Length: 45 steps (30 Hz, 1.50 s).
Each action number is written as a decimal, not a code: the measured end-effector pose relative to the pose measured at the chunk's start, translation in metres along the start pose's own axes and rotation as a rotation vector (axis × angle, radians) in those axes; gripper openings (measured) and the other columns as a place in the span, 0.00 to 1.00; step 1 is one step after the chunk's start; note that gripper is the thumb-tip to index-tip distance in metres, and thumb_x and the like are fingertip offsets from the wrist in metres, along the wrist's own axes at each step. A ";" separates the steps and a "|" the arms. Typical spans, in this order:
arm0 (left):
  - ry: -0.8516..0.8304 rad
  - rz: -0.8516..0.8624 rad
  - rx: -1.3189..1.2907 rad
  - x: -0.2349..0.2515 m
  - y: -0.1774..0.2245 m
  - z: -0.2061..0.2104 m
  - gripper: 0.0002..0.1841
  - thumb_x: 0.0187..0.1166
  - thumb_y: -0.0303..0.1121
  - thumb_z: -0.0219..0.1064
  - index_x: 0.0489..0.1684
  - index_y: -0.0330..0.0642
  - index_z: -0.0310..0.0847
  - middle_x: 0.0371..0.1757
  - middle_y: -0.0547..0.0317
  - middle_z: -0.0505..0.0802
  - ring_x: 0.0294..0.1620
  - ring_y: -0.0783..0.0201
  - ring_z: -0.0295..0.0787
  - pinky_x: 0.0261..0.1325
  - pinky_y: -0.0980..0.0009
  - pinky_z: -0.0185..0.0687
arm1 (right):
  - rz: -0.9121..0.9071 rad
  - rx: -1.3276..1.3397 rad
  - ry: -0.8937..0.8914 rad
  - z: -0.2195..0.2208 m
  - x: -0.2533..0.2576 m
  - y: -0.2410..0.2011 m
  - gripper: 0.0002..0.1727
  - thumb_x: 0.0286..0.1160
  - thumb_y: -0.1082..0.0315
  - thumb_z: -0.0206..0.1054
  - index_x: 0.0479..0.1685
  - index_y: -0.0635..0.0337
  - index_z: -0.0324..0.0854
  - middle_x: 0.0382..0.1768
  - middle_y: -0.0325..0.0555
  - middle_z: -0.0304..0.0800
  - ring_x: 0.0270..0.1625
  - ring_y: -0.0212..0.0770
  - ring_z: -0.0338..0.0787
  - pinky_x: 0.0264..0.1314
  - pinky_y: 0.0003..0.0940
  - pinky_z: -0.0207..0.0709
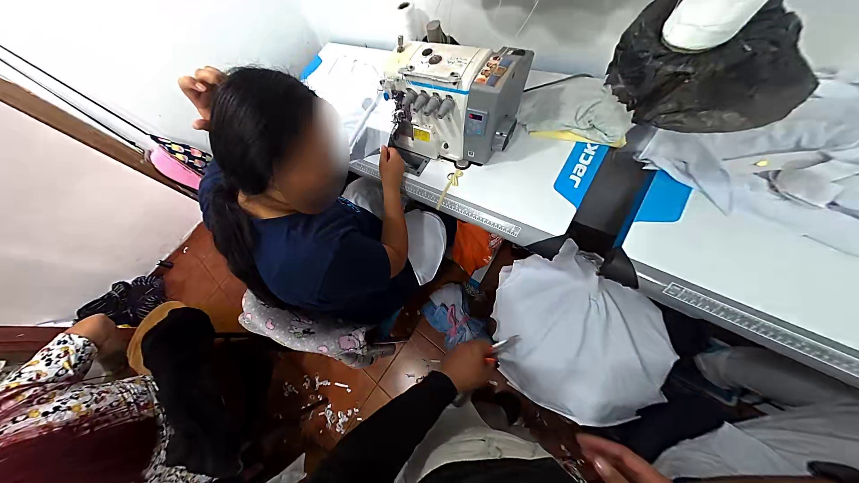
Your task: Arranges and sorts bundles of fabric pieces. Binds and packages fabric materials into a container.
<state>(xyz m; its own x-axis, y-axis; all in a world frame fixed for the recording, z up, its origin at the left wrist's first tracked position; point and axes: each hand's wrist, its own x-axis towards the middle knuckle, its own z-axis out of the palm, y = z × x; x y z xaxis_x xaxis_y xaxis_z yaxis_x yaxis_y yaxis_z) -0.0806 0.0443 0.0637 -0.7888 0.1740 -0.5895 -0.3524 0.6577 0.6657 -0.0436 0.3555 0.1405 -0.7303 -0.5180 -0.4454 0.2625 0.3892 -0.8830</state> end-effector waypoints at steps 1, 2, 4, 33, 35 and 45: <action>0.008 0.110 -0.074 0.001 0.024 -0.001 0.18 0.82 0.33 0.65 0.63 0.29 0.82 0.59 0.34 0.90 0.64 0.41 0.87 0.72 0.42 0.79 | 0.011 0.095 0.039 0.008 0.012 -0.001 0.30 0.84 0.60 0.63 0.76 0.77 0.70 0.70 0.66 0.82 0.70 0.49 0.86 0.74 0.45 0.80; 0.010 0.211 -0.180 -0.001 0.048 0.000 0.17 0.82 0.32 0.66 0.60 0.25 0.82 0.56 0.33 0.90 0.60 0.43 0.88 0.69 0.45 0.81 | 0.008 0.174 0.072 0.016 0.022 -0.003 0.38 0.80 0.59 0.67 0.81 0.78 0.62 0.75 0.67 0.77 0.74 0.49 0.83 0.76 0.43 0.78; 0.002 0.378 -0.455 -0.008 0.092 0.007 0.15 0.81 0.30 0.67 0.53 0.22 0.81 0.45 0.37 0.90 0.47 0.51 0.89 0.58 0.52 0.85 | -0.059 0.247 0.169 0.032 0.036 -0.008 0.55 0.68 0.55 0.77 0.87 0.78 0.48 0.81 0.65 0.70 0.78 0.44 0.79 0.78 0.38 0.77; 0.207 0.550 -0.111 -0.013 0.132 -0.013 0.44 0.86 0.69 0.35 0.72 0.40 0.82 0.56 0.49 0.93 0.62 0.51 0.86 0.72 0.39 0.70 | -0.075 0.921 -0.072 -0.010 0.058 -0.075 0.30 0.67 0.51 0.80 0.65 0.53 0.79 0.52 0.40 0.94 0.54 0.36 0.94 0.62 0.38 0.87; 0.185 0.547 -0.074 -0.011 0.135 -0.016 0.43 0.88 0.67 0.33 0.71 0.41 0.83 0.57 0.51 0.93 0.64 0.51 0.86 0.72 0.38 0.69 | -0.031 0.898 -0.042 -0.014 0.066 -0.078 0.32 0.60 0.51 0.85 0.61 0.54 0.78 0.48 0.41 0.95 0.51 0.38 0.95 0.57 0.38 0.90; 0.107 0.298 -0.174 0.002 0.108 -0.024 0.28 0.89 0.50 0.56 0.75 0.37 0.78 0.53 0.47 0.93 0.58 0.51 0.91 0.68 0.48 0.84 | 0.258 0.061 0.387 -0.139 0.137 -0.094 0.19 0.86 0.62 0.62 0.65 0.67 0.76 0.45 0.53 0.88 0.44 0.44 0.88 0.51 0.45 0.83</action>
<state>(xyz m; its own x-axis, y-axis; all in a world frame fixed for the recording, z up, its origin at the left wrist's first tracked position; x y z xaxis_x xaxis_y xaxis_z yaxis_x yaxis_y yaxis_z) -0.1325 0.0981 0.1456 -0.9148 0.2559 -0.3124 -0.1719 0.4533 0.8746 -0.2560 0.3536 0.1834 -0.8146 -0.0833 -0.5740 0.4949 0.4162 -0.7628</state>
